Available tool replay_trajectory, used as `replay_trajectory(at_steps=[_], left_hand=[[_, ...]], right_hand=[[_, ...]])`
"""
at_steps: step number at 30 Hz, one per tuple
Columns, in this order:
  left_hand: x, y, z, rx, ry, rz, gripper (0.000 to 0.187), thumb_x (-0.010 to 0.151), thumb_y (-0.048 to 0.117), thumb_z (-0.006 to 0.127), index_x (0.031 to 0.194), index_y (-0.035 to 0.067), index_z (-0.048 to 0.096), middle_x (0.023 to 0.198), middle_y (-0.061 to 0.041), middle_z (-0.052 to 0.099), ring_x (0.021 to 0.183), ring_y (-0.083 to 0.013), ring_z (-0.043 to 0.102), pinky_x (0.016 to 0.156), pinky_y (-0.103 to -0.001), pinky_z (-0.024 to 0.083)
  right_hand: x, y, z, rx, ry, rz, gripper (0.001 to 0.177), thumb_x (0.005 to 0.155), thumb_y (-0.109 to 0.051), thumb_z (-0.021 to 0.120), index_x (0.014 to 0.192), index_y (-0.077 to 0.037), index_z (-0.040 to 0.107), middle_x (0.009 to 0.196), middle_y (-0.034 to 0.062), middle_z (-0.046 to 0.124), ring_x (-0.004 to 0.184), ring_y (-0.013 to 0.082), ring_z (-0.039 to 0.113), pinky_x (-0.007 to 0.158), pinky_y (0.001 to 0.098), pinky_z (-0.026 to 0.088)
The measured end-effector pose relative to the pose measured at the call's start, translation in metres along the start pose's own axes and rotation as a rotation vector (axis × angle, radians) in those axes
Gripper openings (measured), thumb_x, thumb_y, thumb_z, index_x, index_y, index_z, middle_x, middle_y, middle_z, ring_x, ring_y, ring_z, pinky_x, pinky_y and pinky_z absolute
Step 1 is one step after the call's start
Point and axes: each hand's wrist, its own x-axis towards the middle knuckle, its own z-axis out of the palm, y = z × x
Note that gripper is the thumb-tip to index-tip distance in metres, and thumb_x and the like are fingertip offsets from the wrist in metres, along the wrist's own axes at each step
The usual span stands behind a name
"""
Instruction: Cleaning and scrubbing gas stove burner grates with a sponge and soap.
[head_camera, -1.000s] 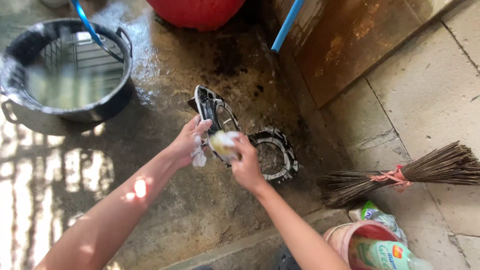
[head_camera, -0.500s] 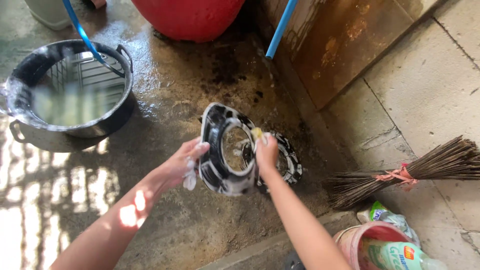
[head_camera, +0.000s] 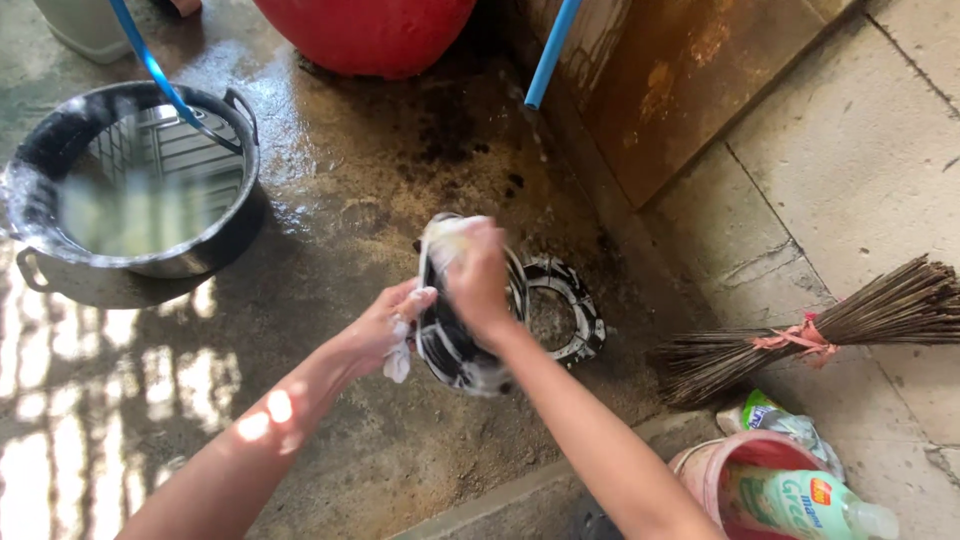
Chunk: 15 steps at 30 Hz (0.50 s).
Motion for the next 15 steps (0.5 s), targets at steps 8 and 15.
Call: replay_trajectory(at_steps=[8,15], left_hand=[[-0.013,0.003,-0.008,-0.247,-0.002,0.091,0.032,0.105,0.030,0.050,0.121,0.005,0.063,0.100,-0.006,0.074,0.084,-0.0136,0.071,0.076,-0.033,0.060],[0.008,-0.020,-0.026,-0.399,0.160,0.090,0.029,0.106,0.031,0.052,0.111,0.005,0.064,0.089,-0.005,0.074,0.074,-0.0157,0.071,0.065,-0.034,0.062]], right_hand=[[0.018,0.094,-0.018,0.012,-0.036,-0.028,0.022,0.096,-0.019,0.066,0.111,-0.002,0.066,0.112,0.0173,0.067,0.105,0.0380,0.061,0.089,0.0453,0.049],[-0.076,0.066,-0.026,-0.235,-0.190,0.563,0.024,0.098,-0.018,0.058,0.117,-0.004,0.057,0.115,0.0149,0.060,0.109,0.0329,0.058,0.088,0.0481,0.048]])
